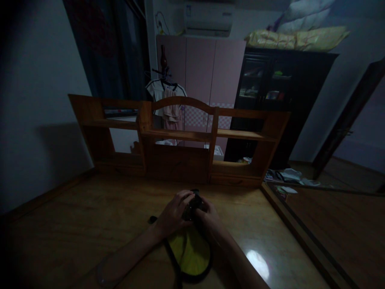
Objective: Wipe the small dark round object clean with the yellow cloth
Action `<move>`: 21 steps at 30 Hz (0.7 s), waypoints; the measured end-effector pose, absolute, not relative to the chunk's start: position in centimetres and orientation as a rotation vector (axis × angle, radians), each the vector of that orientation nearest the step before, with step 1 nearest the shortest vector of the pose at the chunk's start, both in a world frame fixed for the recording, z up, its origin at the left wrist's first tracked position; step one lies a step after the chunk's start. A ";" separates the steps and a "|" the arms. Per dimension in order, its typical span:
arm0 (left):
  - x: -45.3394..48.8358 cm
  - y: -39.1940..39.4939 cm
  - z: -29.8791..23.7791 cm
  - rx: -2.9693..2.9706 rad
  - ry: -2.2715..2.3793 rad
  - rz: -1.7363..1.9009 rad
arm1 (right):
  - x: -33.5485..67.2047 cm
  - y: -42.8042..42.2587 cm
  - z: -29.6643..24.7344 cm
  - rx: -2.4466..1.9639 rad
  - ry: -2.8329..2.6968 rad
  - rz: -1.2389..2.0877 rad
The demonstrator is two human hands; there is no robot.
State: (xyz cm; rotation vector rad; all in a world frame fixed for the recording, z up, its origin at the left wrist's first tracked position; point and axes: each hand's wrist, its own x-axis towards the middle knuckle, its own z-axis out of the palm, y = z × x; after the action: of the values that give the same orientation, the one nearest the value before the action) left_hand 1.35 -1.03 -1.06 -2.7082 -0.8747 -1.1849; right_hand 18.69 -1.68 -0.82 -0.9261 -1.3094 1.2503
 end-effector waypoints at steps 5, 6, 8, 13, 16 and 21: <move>1.3 -0.9 -1.1 -2.723 -0.865 -1.177 | 18.6 -1.9 -0.5 -0.880 -1.332 1.289; 1.3 -0.8 -1.1 -2.727 -0.860 -1.170 | 18.6 -1.9 -0.5 -0.877 -1.333 1.291; 1.3 -0.8 -1.2 -2.735 -0.839 -1.153 | 18.5 -1.9 -0.6 -0.879 -1.335 1.283; 1.3 -0.8 -1.3 -2.743 -0.777 -1.081 | 18.6 -1.7 -0.8 -0.876 -1.386 1.216; 1.3 -0.8 -1.3 -2.738 -0.753 -1.045 | 18.7 -1.6 -0.9 -0.860 -1.458 1.173; 1.3 -0.8 -1.3 -2.720 -0.734 -1.018 | 18.6 -1.5 -1.1 -0.851 -1.474 1.134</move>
State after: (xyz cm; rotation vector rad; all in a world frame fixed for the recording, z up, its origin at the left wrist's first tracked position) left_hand 1.27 -0.79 -1.29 -2.7197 -0.7341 -1.0184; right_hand 18.62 -1.48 -1.08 -0.8508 -1.4744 1.1337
